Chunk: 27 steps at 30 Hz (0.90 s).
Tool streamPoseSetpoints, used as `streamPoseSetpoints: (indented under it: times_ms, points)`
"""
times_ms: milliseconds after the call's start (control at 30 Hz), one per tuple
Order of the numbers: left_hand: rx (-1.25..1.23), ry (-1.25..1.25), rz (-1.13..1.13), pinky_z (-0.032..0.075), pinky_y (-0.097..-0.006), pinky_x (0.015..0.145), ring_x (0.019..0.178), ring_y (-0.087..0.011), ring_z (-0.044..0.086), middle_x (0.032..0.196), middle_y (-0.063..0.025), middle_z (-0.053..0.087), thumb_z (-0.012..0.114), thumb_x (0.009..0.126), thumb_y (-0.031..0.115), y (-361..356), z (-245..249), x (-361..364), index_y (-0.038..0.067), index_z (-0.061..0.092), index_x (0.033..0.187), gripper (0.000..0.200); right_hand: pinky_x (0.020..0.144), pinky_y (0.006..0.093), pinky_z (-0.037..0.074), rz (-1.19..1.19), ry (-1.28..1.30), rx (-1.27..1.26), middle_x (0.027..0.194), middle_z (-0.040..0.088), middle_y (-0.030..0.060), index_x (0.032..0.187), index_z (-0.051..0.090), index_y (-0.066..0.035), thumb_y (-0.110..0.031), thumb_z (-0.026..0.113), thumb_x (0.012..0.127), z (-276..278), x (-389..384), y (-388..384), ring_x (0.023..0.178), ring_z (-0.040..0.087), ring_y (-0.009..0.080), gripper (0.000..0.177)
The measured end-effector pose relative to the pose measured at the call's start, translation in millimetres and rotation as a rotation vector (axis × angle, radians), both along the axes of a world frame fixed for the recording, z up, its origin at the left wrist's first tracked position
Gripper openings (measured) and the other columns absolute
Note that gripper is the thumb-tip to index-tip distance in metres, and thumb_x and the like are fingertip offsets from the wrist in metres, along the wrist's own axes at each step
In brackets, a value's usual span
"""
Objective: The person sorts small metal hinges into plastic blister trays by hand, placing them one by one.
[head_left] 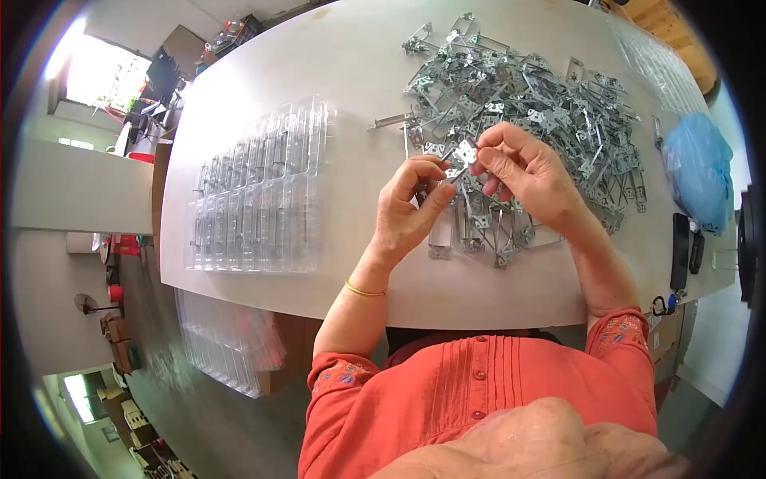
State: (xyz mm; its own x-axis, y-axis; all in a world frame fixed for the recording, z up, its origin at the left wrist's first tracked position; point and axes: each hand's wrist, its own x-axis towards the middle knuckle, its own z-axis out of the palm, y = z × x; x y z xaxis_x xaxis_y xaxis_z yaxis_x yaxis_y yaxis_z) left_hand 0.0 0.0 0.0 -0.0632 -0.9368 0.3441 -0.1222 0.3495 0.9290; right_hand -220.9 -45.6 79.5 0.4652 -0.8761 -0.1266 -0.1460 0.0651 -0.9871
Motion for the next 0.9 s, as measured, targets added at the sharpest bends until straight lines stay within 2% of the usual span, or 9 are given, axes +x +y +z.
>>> streamPoseSetpoints:
  times_ms: [67,167,267,367,467,567,767,900]
  points:
    - [-0.063,-0.024,0.025,0.048,-0.0221,0.071,0.079,-0.0069,0.055,0.111,-0.0072,0.069,0.08,0.091,0.004,-1,0,-3,0.003,0.063,0.105,0.022,0.068,0.0236,0.052,0.025,0.022,-0.049,0.094,0.068,0.0,0.111,0.063,-0.008,-0.019,0.059,0.109,-3,4,2,0.078,0.064,0.0079,0.012]
    - [-0.017,-0.092,-0.011,0.05,-0.0245,0.084,0.092,-0.0063,0.057,0.12,-0.0059,0.067,0.079,0.09,-0.002,3,-1,-1,0.003,0.062,0.116,0.031,0.07,0.0248,0.054,0.028,-0.039,-0.011,0.094,0.068,0.0012,0.11,0.063,-0.005,-0.017,0.057,0.109,-11,7,5,0.079,0.065,0.0084,0.013]
    - [0.0,-0.084,-0.021,0.05,-0.0266,0.087,0.097,-0.0088,0.059,0.124,-0.0073,0.065,0.077,0.092,0.001,3,0,-2,0.002,0.061,0.12,0.032,0.073,0.0265,0.057,0.006,-0.059,-0.043,0.096,0.069,0.003,0.109,0.062,-0.004,-0.015,0.056,0.11,-17,6,2,0.082,0.067,0.0097,0.013]
    - [-0.084,0.051,0.066,0.05,-0.0288,0.091,0.104,-0.0119,0.059,0.128,-0.0088,0.062,0.073,0.095,0.003,1,9,-6,0.001,0.059,0.124,0.032,0.076,0.0277,0.059,-0.07,-0.069,-0.082,0.097,0.07,0.0047,0.109,0.062,-0.003,-0.014,0.055,0.11,-16,4,-2,0.084,0.069,0.0112,0.014]
    - [-0.082,0.056,0.08,0.049,-0.0299,0.093,0.107,-0.0141,0.058,0.131,-0.01,0.059,0.07,0.096,0.003,-5,-2,4,0.0,0.06,0.123,0.029,0.078,0.0279,0.059,-0.1,-0.045,-0.132,0.097,0.07,0.005,0.109,0.062,-0.002,-0.014,0.055,0.109,-12,2,-3,0.086,0.07,0.0118,0.013]
    - [-0.136,-0.134,0.153,0.05,-0.0293,0.091,0.102,-0.0144,0.06,0.121,-0.0093,0.062,0.07,0.094,0.001,-5,-5,7,-0.001,0.063,0.116,0.024,0.078,0.0278,0.059,-0.104,-0.028,-0.155,0.098,0.071,0.0054,0.109,0.061,-0.002,-0.013,0.056,0.109,-9,2,-1,0.086,0.071,0.0121,0.012]
    - [-0.146,-0.149,0.178,0.052,-0.0296,0.083,0.089,-0.0141,0.062,0.099,-0.0054,0.068,0.074,0.091,0.0,-6,1,3,0.001,0.07,0.1,0.009,0.078,0.0272,0.059,-0.079,-0.014,-0.203,0.097,0.072,0.0055,0.11,0.062,-0.003,-0.012,0.058,0.108,-13,5,2,0.086,0.071,0.0116,0.01]
    - [-0.135,-0.096,0.138,0.051,-0.0288,0.083,0.087,-0.0134,0.061,0.096,-0.0043,0.068,0.075,0.092,0.001,-6,0,3,0.001,0.071,0.099,0.008,0.079,0.0266,0.057,-0.094,0.02,-0.253,0.099,0.072,0.0036,0.111,0.063,-0.002,-0.011,0.06,0.107,-7,5,5,0.088,0.069,0.0104,0.01]
